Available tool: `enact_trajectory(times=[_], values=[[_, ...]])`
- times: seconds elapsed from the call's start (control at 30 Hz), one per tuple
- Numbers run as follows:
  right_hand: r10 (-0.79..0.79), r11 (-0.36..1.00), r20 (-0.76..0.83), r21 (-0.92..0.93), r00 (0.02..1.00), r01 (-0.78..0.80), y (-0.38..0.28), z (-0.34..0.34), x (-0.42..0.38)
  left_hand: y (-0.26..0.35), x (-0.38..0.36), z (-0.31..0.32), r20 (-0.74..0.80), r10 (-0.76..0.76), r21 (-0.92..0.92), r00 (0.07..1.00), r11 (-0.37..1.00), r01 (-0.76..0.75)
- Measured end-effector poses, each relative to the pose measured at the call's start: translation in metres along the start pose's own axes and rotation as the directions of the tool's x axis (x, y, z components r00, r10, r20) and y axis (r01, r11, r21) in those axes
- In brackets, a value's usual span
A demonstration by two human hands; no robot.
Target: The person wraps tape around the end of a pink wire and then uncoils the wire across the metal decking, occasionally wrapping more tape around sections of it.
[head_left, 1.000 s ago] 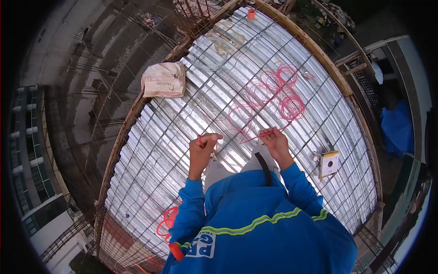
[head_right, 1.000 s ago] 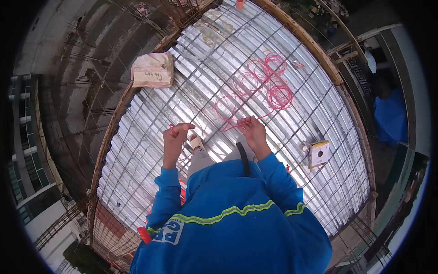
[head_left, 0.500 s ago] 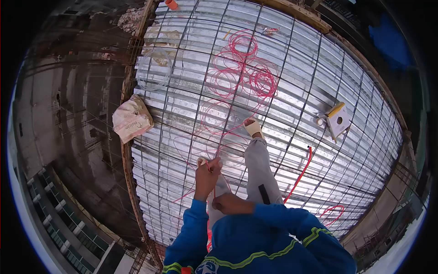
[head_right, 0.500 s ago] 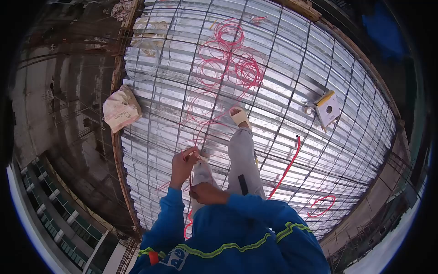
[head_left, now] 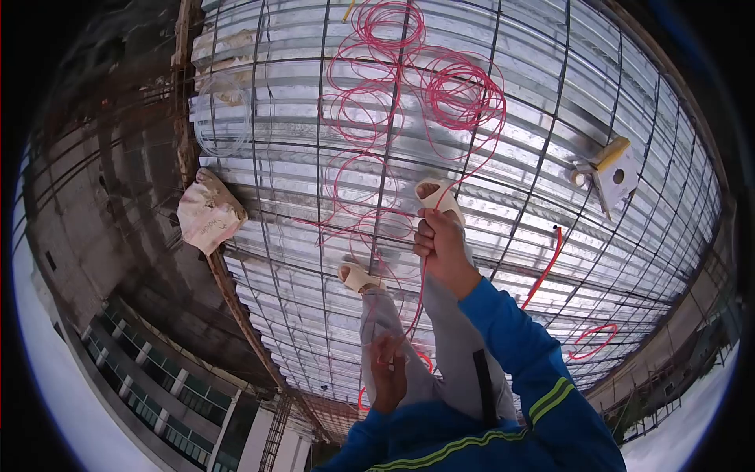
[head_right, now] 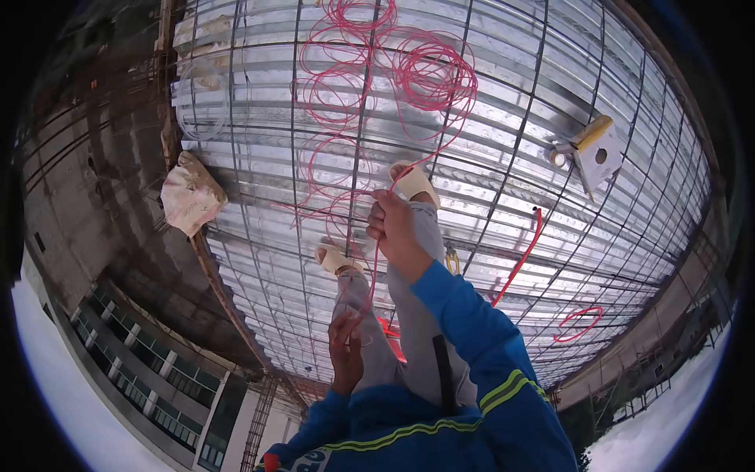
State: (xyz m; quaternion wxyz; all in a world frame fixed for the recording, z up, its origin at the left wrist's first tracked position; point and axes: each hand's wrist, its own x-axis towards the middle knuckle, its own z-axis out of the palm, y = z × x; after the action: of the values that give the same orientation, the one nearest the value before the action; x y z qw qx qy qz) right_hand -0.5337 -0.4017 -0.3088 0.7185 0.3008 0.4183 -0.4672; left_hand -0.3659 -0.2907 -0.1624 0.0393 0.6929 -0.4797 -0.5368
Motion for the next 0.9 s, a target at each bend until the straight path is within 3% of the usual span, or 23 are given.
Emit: enact_trajectory(times=[0.07,0.1,0.13,0.17,0.2,0.23,0.27,0.3,0.33,0.37,0.4,0.43,0.47,0.5,0.57,0.6,0.63,0.67,0.73,0.77,0.83,0.87,0.9], values=[[-0.199,0.975,-0.087,-0.118,0.976,0.188,-0.024,-0.005,-0.003,-0.025,-0.008,0.013,-0.215,0.037,0.001,0.976,0.999,-0.037],[-0.241,0.953,-0.149,-0.223,0.959,0.205,-0.032,-0.002,-0.007,-0.042,-0.016,0.019,-0.210,0.041,-0.002,0.977,0.999,-0.043],[-0.247,0.951,-0.146,-0.225,0.958,0.211,-0.039,-0.003,-0.010,-0.062,-0.025,0.025,-0.123,-0.216,-0.309,0.969,0.936,0.169],[-0.278,0.924,-0.082,-0.294,0.957,0.243,-0.044,-0.006,-0.016,-0.076,-0.035,0.028,0.037,-0.426,-0.562,0.904,0.739,0.371],[-0.306,0.891,-0.016,-0.357,0.952,0.280,-0.047,-0.008,-0.022,-0.086,-0.042,0.026,0.036,-0.418,-0.564,0.908,0.741,0.364],[-0.313,0.889,-0.010,-0.356,0.950,0.289,-0.048,-0.007,-0.025,-0.095,-0.049,0.020,0.254,-0.349,-0.020,0.902,0.930,0.366],[-0.330,0.867,0.012,-0.393,0.944,0.308,-0.047,-0.007,-0.029,-0.103,-0.055,0.017,0.449,-0.386,0.502,0.806,0.855,0.130],[-0.344,0.844,0.033,-0.427,0.938,0.324,-0.044,-0.008,-0.033,-0.111,-0.064,0.018,0.447,-0.382,0.502,0.809,0.855,0.127],[-0.358,0.820,0.055,-0.459,0.932,0.342,-0.042,-0.008,-0.038,-0.116,-0.070,0.020,0.409,-0.425,0.196,0.808,0.905,0.377],[-0.304,0.860,0.054,-0.413,0.951,0.299,-0.041,-0.007,-0.044,-0.122,-0.073,0.021,0.388,-0.472,-0.143,0.792,0.818,0.558],[-0.310,0.860,0.062,-0.408,0.949,0.307,-0.038,-0.006,-0.048,-0.118,-0.071,0.020,0.384,-0.466,-0.141,0.797,0.824,0.549],[-0.318,0.842,0.093,-0.431,0.944,0.326,-0.034,-0.005,-0.051,-0.105,-0.067,0.019,0.423,-0.534,-0.478,0.732,0.554,0.681],[-0.328,0.822,0.124,-0.452,0.936,0.348,-0.032,-0.003,-0.054,-0.092,-0.062,0.018,0.495,-0.561,-0.714,0.664,0.173,0.678],[-0.353,0.788,0.162,-0.480,0.921,0.386,-0.027,-0.004,-0.055,-0.066,-0.052,0.010,0.493,-0.552,-0.713,0.672,0.187,0.676],[-0.387,0.722,0.187,-0.549,0.903,0.423,-0.020,-0.004,-0.061,-0.013,-0.028,-0.021,0.651,-0.645,-0.444,0.400,0.105,0.890],[-0.405,0.651,0.207,-0.619,0.891,0.440,-0.016,-0.003,-0.063,-0.009,-0.016,-0.043,0.620,-0.619,-0.135,0.482,0.521,0.843],[-0.391,0.613,0.216,-0.664,0.895,0.428,-0.016,0.004,-0.071,-0.007,-0.001,-0.070,0.618,-0.565,0.217,0.547,0.791,0.572],[-0.393,0.619,0.215,-0.657,0.894,0.430,-0.013,0.006,-0.077,-0.001,0.025,-0.091,0.619,-0.387,0.294,0.683,0.921,0.256],[-0.365,0.396,0.443,-0.722,0.819,0.567,-0.002,0.009,-0.086,0.053,0.081,-0.087,0.261,-0.141,0.142,0.955,0.984,0.106],[-0.369,0.412,0.441,-0.711,0.818,0.569,0.008,0.010,-0.090,0.064,0.111,-0.078,0.174,-0.086,-0.003,0.981,0.996,0.087],[-0.275,0.048,0.506,-0.842,0.817,0.538,0.028,0.013,-0.098,0.089,0.159,-0.040,0.269,-0.202,-0.217,0.942,0.940,0.263],[-0.275,0.058,0.508,-0.838,0.816,0.542,0.031,0.018,-0.105,0.092,0.175,-0.018,0.329,-0.248,-0.325,0.911,0.876,0.356],[-0.123,-0.066,0.504,-0.864,0.855,0.500,0.030,0.023,-0.114,0.091,0.182,-0.007,0.324,-0.252,-0.321,0.912,0.877,0.357]])
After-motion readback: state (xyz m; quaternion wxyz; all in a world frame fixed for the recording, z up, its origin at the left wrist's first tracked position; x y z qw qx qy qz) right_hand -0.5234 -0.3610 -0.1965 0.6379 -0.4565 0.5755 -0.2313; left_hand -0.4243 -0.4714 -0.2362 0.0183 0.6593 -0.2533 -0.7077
